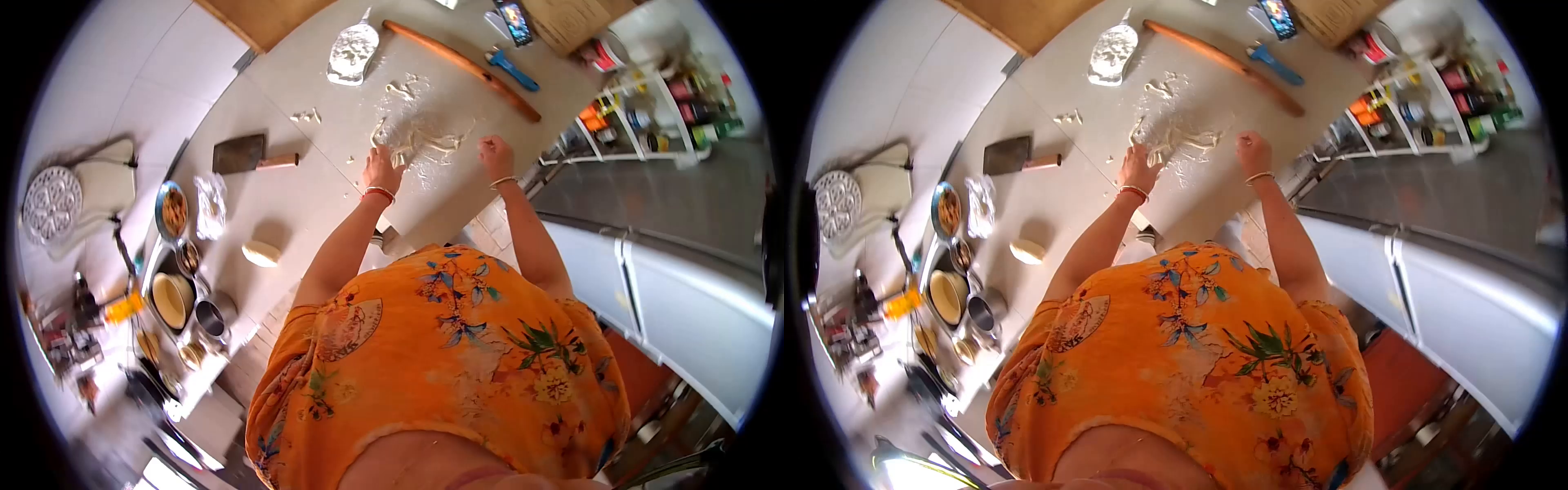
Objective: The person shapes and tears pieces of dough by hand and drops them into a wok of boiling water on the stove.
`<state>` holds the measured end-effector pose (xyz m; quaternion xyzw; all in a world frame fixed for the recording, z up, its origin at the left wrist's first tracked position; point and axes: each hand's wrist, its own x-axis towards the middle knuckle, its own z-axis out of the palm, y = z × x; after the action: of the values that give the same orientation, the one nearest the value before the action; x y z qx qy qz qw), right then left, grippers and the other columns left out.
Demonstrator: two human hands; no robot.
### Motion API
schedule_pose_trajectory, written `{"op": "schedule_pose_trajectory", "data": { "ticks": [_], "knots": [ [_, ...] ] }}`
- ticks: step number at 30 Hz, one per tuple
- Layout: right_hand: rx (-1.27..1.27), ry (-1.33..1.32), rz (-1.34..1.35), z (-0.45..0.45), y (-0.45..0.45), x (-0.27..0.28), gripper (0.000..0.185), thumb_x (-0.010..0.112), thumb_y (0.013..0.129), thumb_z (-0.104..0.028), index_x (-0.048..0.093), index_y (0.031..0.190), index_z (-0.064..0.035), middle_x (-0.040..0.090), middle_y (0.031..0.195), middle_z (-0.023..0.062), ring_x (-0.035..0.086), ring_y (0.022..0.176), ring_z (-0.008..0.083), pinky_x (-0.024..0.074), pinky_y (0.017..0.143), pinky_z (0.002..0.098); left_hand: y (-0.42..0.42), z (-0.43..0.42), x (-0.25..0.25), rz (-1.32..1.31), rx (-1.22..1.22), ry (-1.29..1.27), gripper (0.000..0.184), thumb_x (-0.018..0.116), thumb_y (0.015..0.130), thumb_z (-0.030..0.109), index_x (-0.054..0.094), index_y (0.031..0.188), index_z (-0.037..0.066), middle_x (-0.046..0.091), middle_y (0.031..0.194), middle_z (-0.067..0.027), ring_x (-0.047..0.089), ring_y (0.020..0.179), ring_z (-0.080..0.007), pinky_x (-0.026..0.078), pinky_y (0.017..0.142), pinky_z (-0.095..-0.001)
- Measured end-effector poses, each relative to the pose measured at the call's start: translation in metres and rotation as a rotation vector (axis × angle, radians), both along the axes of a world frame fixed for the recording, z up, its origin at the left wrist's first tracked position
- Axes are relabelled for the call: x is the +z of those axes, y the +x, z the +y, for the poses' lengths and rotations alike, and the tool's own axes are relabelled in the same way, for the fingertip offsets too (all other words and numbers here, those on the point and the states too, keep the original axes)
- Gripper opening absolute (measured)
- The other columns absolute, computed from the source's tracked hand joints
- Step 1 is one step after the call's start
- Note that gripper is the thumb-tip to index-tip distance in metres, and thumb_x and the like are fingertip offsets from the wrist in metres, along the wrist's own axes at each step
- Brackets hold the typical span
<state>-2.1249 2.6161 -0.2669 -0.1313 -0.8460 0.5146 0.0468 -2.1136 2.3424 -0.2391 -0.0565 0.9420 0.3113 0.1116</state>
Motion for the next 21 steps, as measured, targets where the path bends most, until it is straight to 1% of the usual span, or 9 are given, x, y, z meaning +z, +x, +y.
{"op": "schedule_pose_trajectory", "data": {
  "ticks": [5, 7, 9, 10, 11, 14, 17, 20, 21],
  "knots": [
    [0.296, 0.404, 0.18, 0.051, -0.064, 0.001, 0.008, 0.057, 0.08, -0.011, 0.062, 0.085, -0.0073, 0.064, 0.086, 0.0118, 0.062, 0.078, 0.0303, 0.0502, 0.07, 0.0377, 0.002, 0.016, -0.041, 0.124, 0.259, -0.032, 0.019, 0.069, 0.073, 0.019, 0.061, 0.086, 0.007, 0.06, 0.09, -0.012, 0.057, 0.092, -0.0299, 0.047, 0.08, -0.0392],
    [0.452, 0.443, 0.204, 0.061, -0.078, 0.017, 0.012, 0.058, 0.08, -0.011, 0.06, 0.091, -0.0081, 0.062, 0.094, 0.0108, 0.061, 0.084, 0.0303, 0.0502, 0.073, 0.0382, 0.008, 0.018, -0.055, 0.23, 0.304, -0.007, 0.012, 0.067, 0.074, 0.015, 0.062, 0.081, 0.007, 0.062, 0.079, -0.012, 0.061, 0.078, -0.0296, 0.049, 0.072, -0.0376],
    [0.616, 0.473, 0.193, 0.061, -0.083, 0.024, 0.017, 0.059, 0.079, -0.011, 0.059, 0.096, -0.0086, 0.059, 0.1, 0.01, 0.059, 0.089, 0.0296, 0.0502, 0.075, 0.0387, 0.013, 0.029, -0.032, 0.225, 0.394, 0.17, 0.013, 0.067, 0.074, 0.011, 0.06, 0.083, 0.004, 0.063, 0.074, -0.0115, 0.062, 0.067, -0.027, 0.049, 0.063, -0.0349],
    [0.703, 0.485, 0.174, 0.058, -0.084, 0.024, 0.019, 0.059, 0.079, -0.012, 0.058, 0.098, -0.0088, 0.058, 0.103, 0.0098, 0.059, 0.092, 0.0289, 0.0504, 0.075, 0.0389, 0.013, 0.031, -0.033, 0.25, 0.425, 0.233, 0.012, 0.066, 0.074, 0.008, 0.059, 0.081, 0.001, 0.064, 0.073, -0.0112, 0.062, 0.064, -0.0216, 0.049, 0.061, -0.0315],
    [0.789, 0.497, 0.156, 0.056, -0.085, 0.024, 0.021, 0.06, 0.078, -0.012, 0.057, 0.099, -0.009, 0.056, 0.105, 0.0095, 0.058, 0.094, 0.0282, 0.0505, 0.076, 0.0391, 0.012, 0.031, -0.033, 0.225, 0.47, 0.325, 0.013, 0.066, 0.074, 0.006, 0.059, 0.084, 0.0, 0.064, 0.072, -0.0085, 0.06, 0.064, -0.0153, 0.049, 0.058, -0.0279],
    [0.89, 0.644, 0.095, 0.052, -0.082, 0.026, 0.024, 0.061, 0.077, -0.014, 0.056, 0.1, -0.0098, 0.053, 0.108, 0.0085, 0.054, 0.104, 0.0264, 0.0511, 0.076, 0.0392, 0.015, 0.028, -0.012, -0.013, 0.761, 0.845, 0.027, 0.063, 0.079, 0.008, 0.057, 0.103, -0.001, 0.063, 0.076, -0.0063, 0.058, 0.065, -0.0105, 0.046, 0.054, -0.024],
    [0.923, 0.759, 0.098, 0.05, -0.085, 0.024, 0.022, 0.063, 0.077, -0.016, 0.057, 0.097, -0.0086, 0.053, 0.108, 0.0084, 0.05, 0.11, 0.0253, 0.0512, 0.077, 0.039, 0.022, 0.023, 0.011, -0.16, 0.856, 1.227, 0.026, 0.059, 0.083, 0.007, 0.056, 0.108, 0.001, 0.063, 0.087, -0.0066, 0.059, 0.077, -0.014, 0.048, 0.068, -0.0265],
    [0.912, 0.767, 0.217, 0.051, -0.087, 0.015, 0.014, 0.063, 0.076, -0.015, 0.061, 0.087, -0.0064, 0.059, 0.096, 0.0093, 0.058, 0.096, 0.0265, 0.0513, 0.073, 0.0384, 0.026, 0.034, 0.033, -0.098, 0.861, 1.337, 0.028, 0.054, 0.083, 0.001, 0.054, 0.112, 0.001, 0.062, 0.092, -0.0073, 0.059, 0.082, -0.0167, 0.049, 0.072, -0.0279],
    [0.879, 0.633, 0.155, 0.051, -0.089, 0.011, 0.011, 0.062, 0.076, -0.015, 0.062, 0.083, -0.0058, 0.061, 0.09, 0.0097, 0.059, 0.09, 0.0274, 0.0511, 0.071, 0.0378, 0.028, 0.037, 0.034, -0.074, 0.79, 1.441, 0.03, 0.053, 0.083, -0.001, 0.054, 0.112, 0.001, 0.061, 0.094, -0.0078, 0.059, 0.082, -0.0172, 0.049, 0.073, -0.0277]
  ]
}}
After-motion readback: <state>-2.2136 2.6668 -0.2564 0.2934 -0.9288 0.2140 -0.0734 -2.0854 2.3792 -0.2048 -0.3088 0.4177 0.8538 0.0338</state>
